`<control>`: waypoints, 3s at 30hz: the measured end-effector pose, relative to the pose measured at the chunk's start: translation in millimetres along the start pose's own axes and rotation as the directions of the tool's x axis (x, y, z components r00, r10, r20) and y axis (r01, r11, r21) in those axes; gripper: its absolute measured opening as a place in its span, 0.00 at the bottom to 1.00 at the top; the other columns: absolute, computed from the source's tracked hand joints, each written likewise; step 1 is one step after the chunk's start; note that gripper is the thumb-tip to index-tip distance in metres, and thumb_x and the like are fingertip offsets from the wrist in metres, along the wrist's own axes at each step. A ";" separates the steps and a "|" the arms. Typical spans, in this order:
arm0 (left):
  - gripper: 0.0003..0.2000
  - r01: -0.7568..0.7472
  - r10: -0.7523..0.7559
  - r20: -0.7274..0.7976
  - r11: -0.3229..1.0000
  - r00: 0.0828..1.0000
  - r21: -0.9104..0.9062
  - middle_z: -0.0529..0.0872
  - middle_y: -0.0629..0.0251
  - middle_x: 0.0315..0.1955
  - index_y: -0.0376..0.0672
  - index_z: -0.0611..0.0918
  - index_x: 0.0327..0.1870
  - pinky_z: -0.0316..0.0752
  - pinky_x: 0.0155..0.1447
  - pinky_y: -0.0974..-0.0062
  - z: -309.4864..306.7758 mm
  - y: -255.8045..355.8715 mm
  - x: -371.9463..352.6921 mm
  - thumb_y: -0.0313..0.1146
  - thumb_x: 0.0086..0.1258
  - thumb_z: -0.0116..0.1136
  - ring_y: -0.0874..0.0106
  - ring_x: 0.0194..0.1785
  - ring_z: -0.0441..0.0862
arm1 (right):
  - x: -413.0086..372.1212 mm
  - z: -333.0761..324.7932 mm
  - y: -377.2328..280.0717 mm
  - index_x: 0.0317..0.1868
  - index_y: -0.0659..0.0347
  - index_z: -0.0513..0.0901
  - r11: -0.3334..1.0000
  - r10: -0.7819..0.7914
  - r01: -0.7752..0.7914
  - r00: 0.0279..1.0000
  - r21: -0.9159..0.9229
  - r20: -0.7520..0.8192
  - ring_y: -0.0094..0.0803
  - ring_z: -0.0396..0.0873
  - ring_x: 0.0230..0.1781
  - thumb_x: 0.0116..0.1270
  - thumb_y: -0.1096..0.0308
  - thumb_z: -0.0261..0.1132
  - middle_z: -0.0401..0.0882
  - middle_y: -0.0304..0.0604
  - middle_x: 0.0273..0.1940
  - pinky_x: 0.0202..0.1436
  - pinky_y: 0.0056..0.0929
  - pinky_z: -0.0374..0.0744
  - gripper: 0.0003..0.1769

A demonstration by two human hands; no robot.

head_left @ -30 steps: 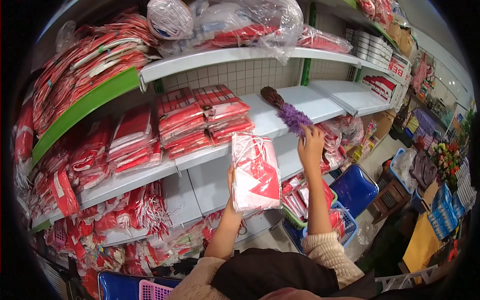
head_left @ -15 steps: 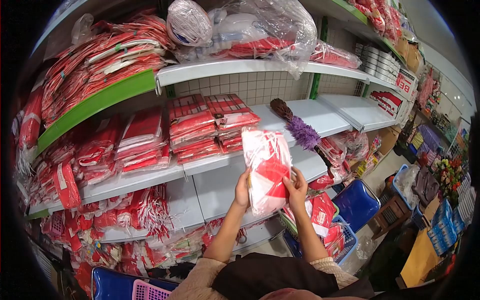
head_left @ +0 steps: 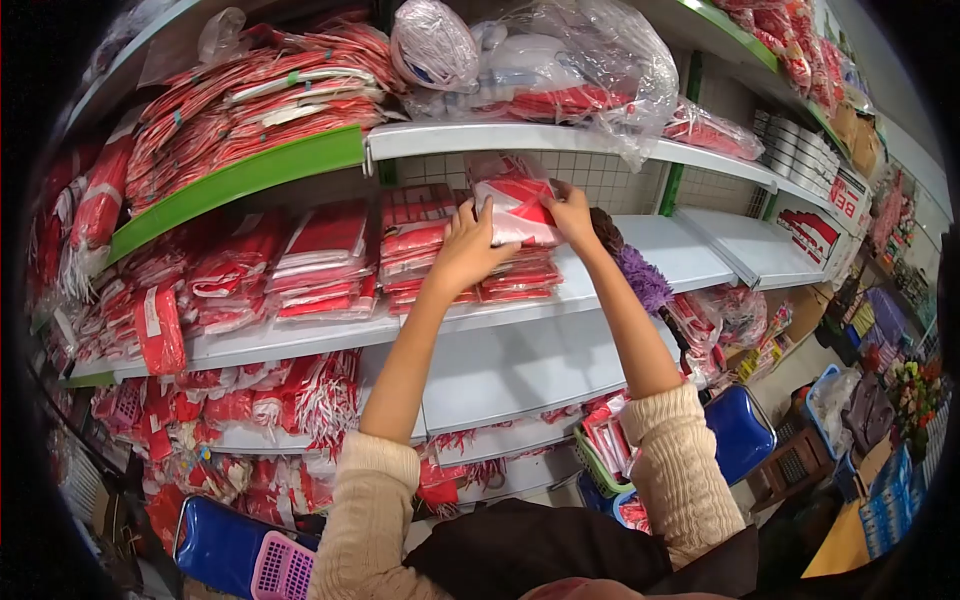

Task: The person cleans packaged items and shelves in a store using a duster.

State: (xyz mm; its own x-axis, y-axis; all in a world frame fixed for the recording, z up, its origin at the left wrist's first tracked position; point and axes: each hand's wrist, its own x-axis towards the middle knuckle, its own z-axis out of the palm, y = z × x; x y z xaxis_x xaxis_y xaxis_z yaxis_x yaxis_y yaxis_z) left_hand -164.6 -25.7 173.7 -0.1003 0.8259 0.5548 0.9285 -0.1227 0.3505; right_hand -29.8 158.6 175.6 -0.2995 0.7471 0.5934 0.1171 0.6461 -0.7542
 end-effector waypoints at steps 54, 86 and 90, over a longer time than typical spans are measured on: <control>0.10 -0.193 0.685 0.145 0.391 0.714 -0.900 0.80 0.60 0.41 0.39 0.79 0.43 0.73 0.47 0.71 309.5 236.4 -193.5 0.27 0.61 0.56 0.65 0.43 0.80 | -489.8 -164.5 95.8 0.44 0.64 0.76 0.766 0.321 -0.633 0.527 -0.111 -0.787 0.38 0.76 0.36 0.57 0.73 0.60 0.77 0.47 0.35 0.43 0.35 0.73 0.13; 0.22 -0.056 0.706 0.702 0.708 0.092 -0.704 0.78 0.49 0.44 0.38 0.73 0.54 0.68 0.55 0.59 675.8 288.4 -375.3 0.32 0.56 0.58 0.53 0.49 0.74 | -728.7 -268.2 343.8 0.54 0.61 0.72 0.002 0.818 -0.992 -0.072 0.128 -0.571 0.54 0.75 0.47 0.61 0.63 0.59 0.75 0.59 0.48 0.50 0.44 0.74 0.21; 0.28 -0.044 0.688 0.725 0.725 0.025 -0.687 0.76 0.49 0.49 0.40 0.66 0.62 0.68 0.56 0.58 682.3 299.4 -378.3 0.33 0.58 0.57 0.51 0.52 0.73 | -749.6 -268.2 380.2 0.61 0.54 0.68 0.076 0.840 -0.996 0.039 0.045 -0.541 0.56 0.69 0.56 0.61 0.61 0.60 0.65 0.60 0.59 0.56 0.46 0.72 0.27</control>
State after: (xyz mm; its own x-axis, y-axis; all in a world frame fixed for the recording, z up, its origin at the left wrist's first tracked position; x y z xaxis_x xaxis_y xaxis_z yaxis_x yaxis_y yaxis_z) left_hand 395.3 0.5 -446.0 0.8959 0.3351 -0.2916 0.4319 -0.5034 0.7484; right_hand 493.2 -113.7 -480.7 0.5988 0.6568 -0.4583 0.2642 -0.7022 -0.6611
